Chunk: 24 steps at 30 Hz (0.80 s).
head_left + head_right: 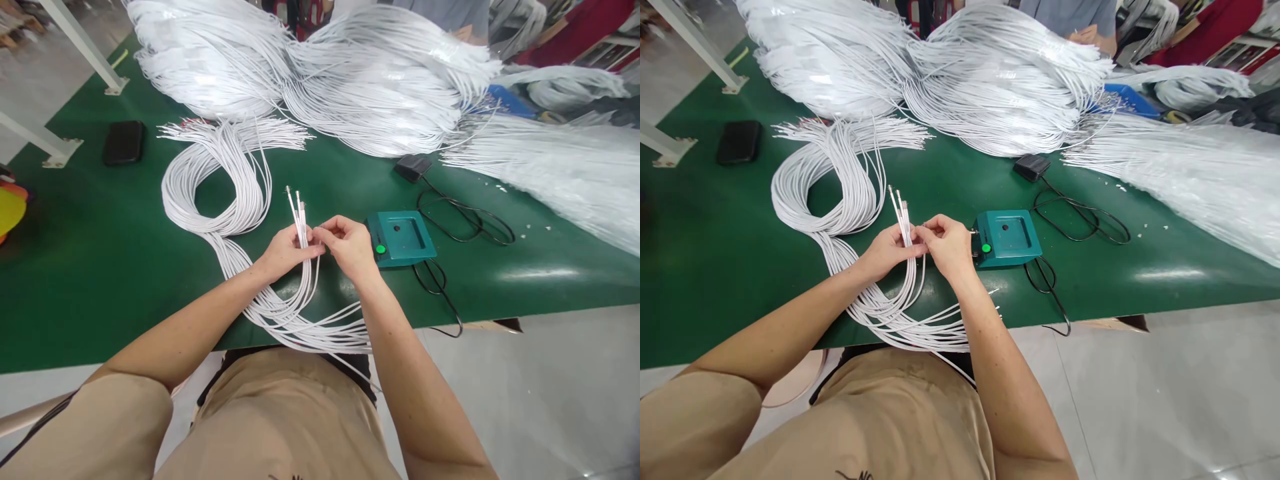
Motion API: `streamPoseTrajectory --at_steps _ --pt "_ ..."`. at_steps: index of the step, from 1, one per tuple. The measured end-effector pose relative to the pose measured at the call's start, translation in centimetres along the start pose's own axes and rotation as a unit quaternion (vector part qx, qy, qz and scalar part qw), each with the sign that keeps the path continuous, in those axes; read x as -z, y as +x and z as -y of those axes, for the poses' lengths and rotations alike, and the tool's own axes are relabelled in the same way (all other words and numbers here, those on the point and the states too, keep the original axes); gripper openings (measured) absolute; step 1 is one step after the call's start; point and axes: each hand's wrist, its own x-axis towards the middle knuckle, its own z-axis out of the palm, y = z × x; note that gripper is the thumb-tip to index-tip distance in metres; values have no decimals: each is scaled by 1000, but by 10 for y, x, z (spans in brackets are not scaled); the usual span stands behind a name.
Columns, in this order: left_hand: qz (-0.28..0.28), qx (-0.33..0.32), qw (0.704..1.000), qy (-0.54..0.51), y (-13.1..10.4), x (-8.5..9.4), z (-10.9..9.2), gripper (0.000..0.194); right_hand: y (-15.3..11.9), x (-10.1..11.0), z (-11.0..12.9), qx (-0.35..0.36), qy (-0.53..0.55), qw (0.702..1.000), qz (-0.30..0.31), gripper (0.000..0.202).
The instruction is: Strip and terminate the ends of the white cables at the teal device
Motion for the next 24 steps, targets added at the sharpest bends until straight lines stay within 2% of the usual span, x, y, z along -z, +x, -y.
streamPoseTrajectory --at_steps 3,7,13,19,24 --pt "-17 -1 999 -43 -1 -2 -3 34 -4 0 1 -28 53 998 -5 18" --pt "-21 -9 999 -32 -2 -3 -5 34 -8 1 5 -46 106 993 -3 17" --pt "-17 -31 999 -3 -5 -6 -9 31 -8 0 2 -151 284 946 37 16" --pt "4 -31 999 17 -6 -7 -10 25 5 3 5 -150 255 953 65 33" --pt "0 -26 999 45 -7 -6 -11 24 6 5 6 -167 232 953 102 30"
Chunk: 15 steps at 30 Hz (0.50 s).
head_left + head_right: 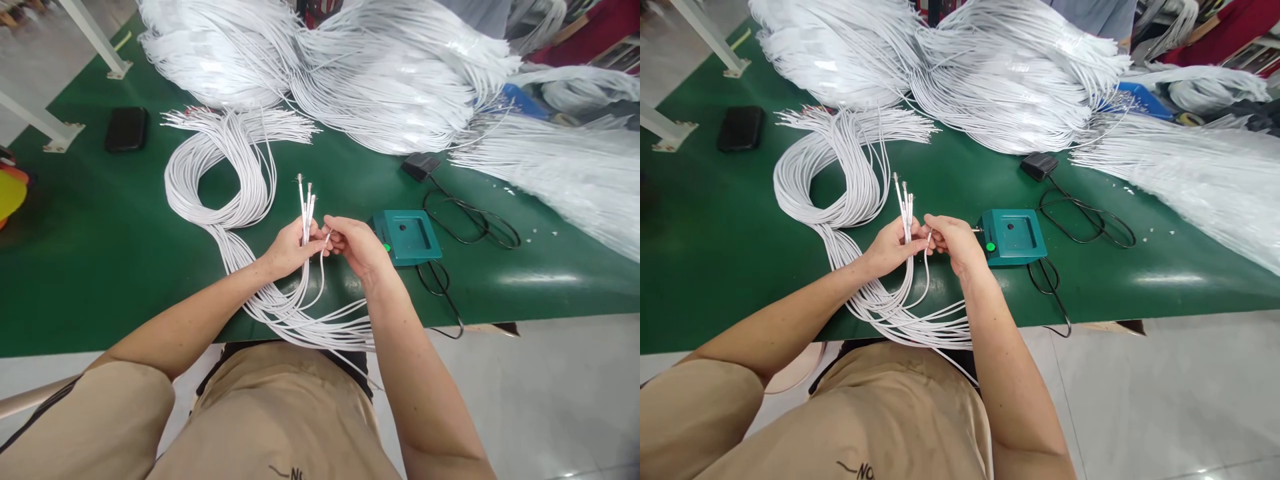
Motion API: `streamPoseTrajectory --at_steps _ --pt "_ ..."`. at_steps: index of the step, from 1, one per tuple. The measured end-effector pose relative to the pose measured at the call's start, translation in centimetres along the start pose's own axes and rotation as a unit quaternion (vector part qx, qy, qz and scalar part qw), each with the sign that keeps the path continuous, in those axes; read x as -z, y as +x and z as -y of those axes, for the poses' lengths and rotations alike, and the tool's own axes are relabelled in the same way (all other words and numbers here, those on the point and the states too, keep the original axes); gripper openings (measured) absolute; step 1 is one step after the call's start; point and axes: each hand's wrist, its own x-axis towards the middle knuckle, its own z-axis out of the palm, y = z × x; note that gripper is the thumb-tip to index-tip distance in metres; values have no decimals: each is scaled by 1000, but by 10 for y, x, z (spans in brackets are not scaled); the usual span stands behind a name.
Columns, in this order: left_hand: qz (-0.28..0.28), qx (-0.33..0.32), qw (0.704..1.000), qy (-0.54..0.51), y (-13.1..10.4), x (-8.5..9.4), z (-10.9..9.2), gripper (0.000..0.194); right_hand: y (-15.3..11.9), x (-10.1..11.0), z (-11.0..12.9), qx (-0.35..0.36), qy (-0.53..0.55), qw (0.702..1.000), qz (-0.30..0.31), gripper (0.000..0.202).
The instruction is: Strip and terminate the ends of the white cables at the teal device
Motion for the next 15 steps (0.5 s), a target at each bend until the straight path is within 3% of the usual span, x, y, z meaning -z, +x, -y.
streamPoseTrajectory --at_steps 8,12,15 --pt "-12 -7 1000 5 1 0 1 23 -9 10 -13 -10 70 997 43 36" --pt "16 -30 999 -17 2 2 5 32 -14 8 -13 41 23 998 -30 34" --pt "35 -33 999 -7 3 4 7 49 -17 5 -13 106 -100 984 -101 25"
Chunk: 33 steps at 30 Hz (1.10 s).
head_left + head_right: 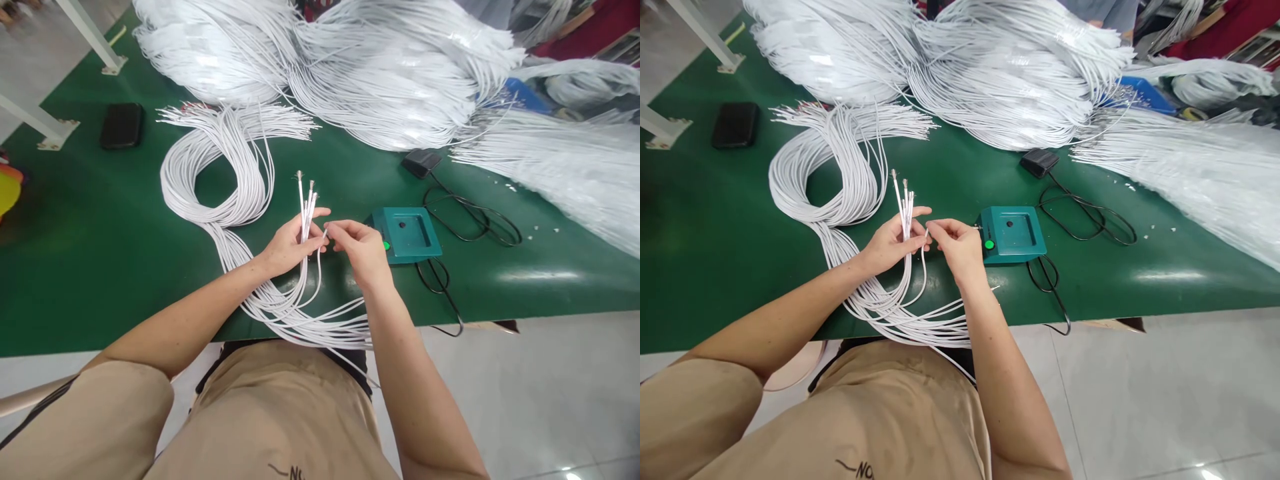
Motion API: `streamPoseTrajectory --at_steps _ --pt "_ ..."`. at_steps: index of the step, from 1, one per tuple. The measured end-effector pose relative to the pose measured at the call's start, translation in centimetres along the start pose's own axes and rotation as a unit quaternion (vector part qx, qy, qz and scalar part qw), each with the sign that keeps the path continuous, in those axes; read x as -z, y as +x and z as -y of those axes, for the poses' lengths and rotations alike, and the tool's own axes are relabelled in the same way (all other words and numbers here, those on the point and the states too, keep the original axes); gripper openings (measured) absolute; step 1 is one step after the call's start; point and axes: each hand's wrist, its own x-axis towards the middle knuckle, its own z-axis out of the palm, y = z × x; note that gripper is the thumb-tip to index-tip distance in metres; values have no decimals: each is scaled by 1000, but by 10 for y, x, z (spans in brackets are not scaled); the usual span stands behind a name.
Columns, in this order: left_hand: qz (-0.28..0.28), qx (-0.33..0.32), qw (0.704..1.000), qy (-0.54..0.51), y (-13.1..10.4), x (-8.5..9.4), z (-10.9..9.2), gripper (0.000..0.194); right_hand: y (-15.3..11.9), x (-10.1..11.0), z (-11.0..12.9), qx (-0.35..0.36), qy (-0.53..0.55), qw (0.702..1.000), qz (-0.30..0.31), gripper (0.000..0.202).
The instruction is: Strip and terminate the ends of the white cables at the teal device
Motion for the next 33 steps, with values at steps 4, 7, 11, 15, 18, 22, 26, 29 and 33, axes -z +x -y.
streamPoseTrajectory --at_steps 4,7,11,15,18,22,26,29,33 --pt "13 40 998 -56 2 0 0 41 -2 -4 -5 125 -230 963 -68 16" --pt "14 89 982 -164 3 -1 0 40 -4 -5 -10 256 -441 857 -74 25" --pt "-7 125 978 -170 8 -1 4 43 2 10 -9 325 -585 743 -13 28" --pt "-35 103 991 -73 13 0 12 48 19 33 -4 307 -605 735 1 17" --pt "-38 103 993 -34 16 -1 15 48 30 45 0 273 -614 739 61 12" --pt "-47 98 994 5 18 -3 16 45 36 49 0 272 -612 737 95 15" --pt "-58 90 993 51 19 -4 19 43 36 47 -2 249 -620 740 68 20" --pt "-64 86 992 68 19 -4 22 41 36 45 -3 236 -623 745 48 23" --pt "-60 80 992 73 20 -4 27 41 32 46 -1 250 -611 749 60 17"
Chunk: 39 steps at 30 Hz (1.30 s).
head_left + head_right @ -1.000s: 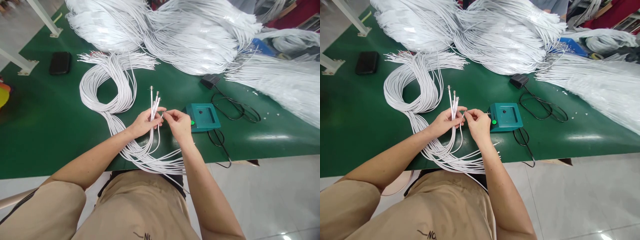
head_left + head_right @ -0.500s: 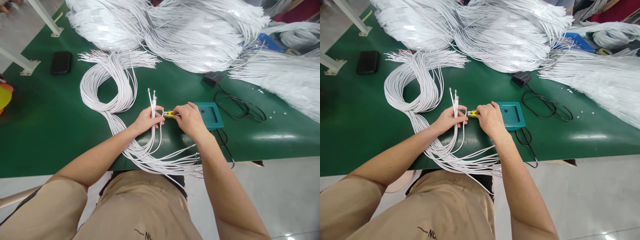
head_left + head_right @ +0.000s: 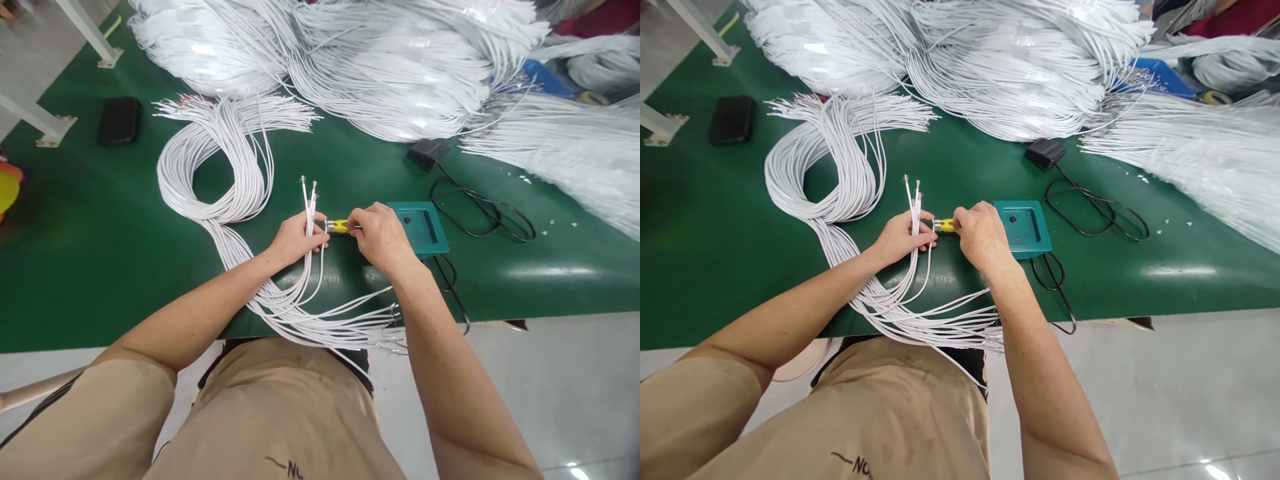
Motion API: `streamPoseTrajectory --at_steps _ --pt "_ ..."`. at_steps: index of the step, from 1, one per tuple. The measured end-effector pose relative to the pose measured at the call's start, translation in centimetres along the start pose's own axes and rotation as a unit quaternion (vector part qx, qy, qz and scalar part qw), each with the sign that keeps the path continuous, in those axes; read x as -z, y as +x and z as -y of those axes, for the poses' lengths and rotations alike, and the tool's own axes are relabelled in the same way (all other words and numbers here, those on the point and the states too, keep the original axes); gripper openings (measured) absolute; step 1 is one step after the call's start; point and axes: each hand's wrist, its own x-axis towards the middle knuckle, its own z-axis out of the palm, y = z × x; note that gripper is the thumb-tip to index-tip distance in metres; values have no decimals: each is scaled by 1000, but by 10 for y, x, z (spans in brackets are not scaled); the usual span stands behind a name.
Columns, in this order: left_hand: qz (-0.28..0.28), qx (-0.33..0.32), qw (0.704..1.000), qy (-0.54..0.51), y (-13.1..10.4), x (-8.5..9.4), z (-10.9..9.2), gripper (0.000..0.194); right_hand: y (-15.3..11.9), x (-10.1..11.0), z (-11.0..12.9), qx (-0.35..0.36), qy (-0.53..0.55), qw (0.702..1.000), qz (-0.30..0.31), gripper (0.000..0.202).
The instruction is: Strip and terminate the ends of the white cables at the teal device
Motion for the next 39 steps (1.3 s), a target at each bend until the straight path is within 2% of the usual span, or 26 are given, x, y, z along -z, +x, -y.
streamPoseTrajectory --at_steps 2,4,6,8,10,13,16,19,21,23,25,28,30,34,39 --pt "7 3 1000 -2 1 0 2 42 -4 1 -2 -4 -14 999 -43 17" --pt "13 6 1000 -2 2 1 4 42 -9 -1 -6 -63 -56 991 -104 26" --pt "18 9 1000 0 2 2 4 42 -13 -6 -11 -133 -97 977 -138 37" --pt "21 14 1000 -3 1 4 2 42 -15 -12 -16 -158 -114 971 -138 43" --pt "22 17 1000 -11 0 6 0 45 -15 -14 -19 -153 -117 972 -133 43" --pt "18 12 999 -28 -4 11 -3 55 -14 -9 -10 -145 -101 973 -146 42" --pt "29 14 998 -60 -7 14 -6 49 -19 0 18 -63 -22 988 -137 36" --pt "42 17 994 -96 -8 16 -7 37 -32 0 56 107 40 993 -41 30" --pt "52 15 993 -105 -9 17 -8 37 -43 -5 76 148 4 989 14 30" --pt "72 18 992 -104 -10 19 -11 38 -53 -9 88 118 -28 991 61 31" --pt "95 26 990 -102 -12 21 -14 38 -60 -7 92 46 -31 991 122 34" --pt "129 38 985 -110 -14 23 -18 41 -60 4 90 -59 31 976 205 37" --pt "148 36 981 -122 -14 25 -18 44 -52 9 87 -122 114 969 181 34" --pt "171 31 974 -145 -13 27 -15 44 -33 4 80 -196 251 946 63 23" --pt "173 88 952 -238 -11 28 -17 36 -31 -11 74 -229 342 911 31 18"
